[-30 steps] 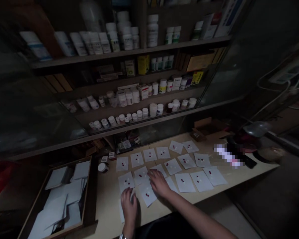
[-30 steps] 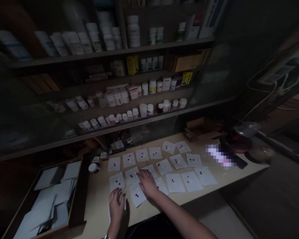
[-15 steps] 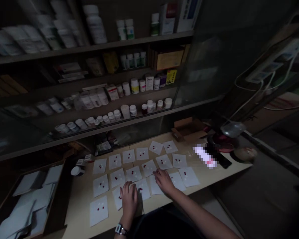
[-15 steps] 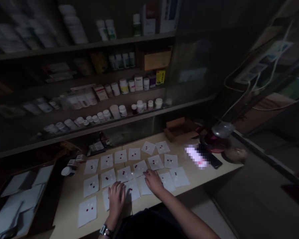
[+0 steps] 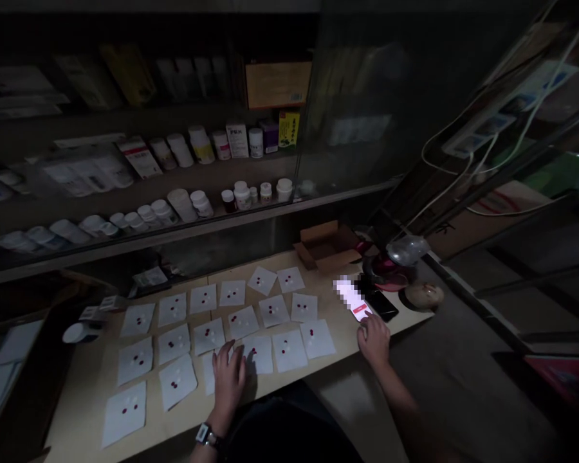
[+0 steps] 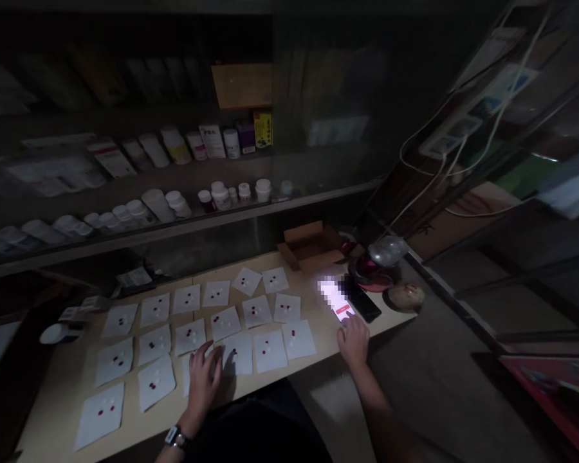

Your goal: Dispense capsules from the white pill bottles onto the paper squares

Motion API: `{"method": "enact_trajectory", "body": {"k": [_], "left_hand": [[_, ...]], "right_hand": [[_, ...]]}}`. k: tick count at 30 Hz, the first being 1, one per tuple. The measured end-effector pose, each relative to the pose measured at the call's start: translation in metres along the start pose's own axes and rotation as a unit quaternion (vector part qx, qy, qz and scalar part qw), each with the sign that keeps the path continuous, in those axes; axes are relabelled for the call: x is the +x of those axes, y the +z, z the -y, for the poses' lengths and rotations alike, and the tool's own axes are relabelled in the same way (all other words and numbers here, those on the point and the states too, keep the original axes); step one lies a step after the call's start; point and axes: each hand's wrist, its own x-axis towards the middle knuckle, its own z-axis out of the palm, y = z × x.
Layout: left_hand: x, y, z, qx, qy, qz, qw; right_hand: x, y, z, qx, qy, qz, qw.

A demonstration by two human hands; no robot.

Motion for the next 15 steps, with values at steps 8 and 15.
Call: {"method": "enact_trajectory", "body": {"k": [8,15], "left_hand": [[-0.002,-0.005,0.000,0.016,-0.020,-0.016,1.000],[0.001,-0.007,0.002,0.017,-0.024,-0.027,0.999]], "right_hand": [[0.007,0.010,-0.009,-0.009,-0.011,0.044,0.999],[0.007,0.014,-0.007,-0.002,-0.004,0.078,0.997]]}}
